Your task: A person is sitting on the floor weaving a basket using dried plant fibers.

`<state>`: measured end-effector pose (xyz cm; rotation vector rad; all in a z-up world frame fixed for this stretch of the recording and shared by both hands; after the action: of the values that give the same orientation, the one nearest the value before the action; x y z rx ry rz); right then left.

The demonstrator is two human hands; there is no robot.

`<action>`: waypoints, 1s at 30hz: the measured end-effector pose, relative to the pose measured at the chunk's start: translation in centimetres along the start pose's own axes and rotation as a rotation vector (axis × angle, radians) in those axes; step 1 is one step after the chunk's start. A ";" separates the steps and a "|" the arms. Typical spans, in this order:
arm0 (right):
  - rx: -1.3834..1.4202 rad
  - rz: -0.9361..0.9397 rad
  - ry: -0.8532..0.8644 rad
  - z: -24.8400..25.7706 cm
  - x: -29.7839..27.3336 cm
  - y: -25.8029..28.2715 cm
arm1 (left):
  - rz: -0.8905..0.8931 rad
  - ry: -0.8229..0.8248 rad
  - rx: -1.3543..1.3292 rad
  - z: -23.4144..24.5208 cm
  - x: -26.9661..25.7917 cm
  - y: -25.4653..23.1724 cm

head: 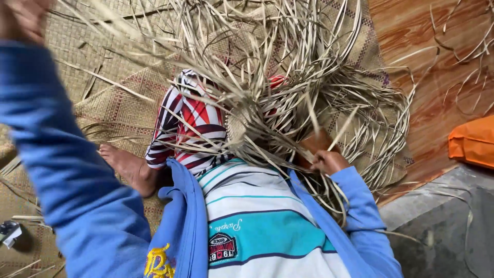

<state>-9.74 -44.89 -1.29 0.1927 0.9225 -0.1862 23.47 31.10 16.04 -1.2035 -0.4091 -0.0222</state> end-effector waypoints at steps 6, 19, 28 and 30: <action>0.585 0.268 -0.460 8.1 -1.7 7.6 | 0.225 0.459 0.258 -17.5 -16.0 -12.9; 0.120 0.571 -0.866 6.6 -9.2 19.4 | 0.163 0.334 -0.019 -29.0 -26.2 -11.3; 0.103 0.280 -0.509 -7.4 -7.5 1.1 | -0.049 0.283 -0.444 -28.7 -21.5 -11.5; 0.025 0.103 -0.451 -11.9 -6.6 -3.8 | -0.071 0.297 -0.465 -28.9 -23.1 -10.7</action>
<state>-23.70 -45.14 -3.26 0.2101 0.4605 -0.1377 8.11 -3.66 9.75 -1.6143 -0.1872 -0.3696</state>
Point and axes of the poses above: each hand's wrist, its own x-axis towards the middle knuckle, its own z-axis out of the back of the hand, y = z × x, the point moved 4 cm from there along x, towards the middle knuckle, and after that the axes turned 11 degrees about -z, right-handed, at the moved point
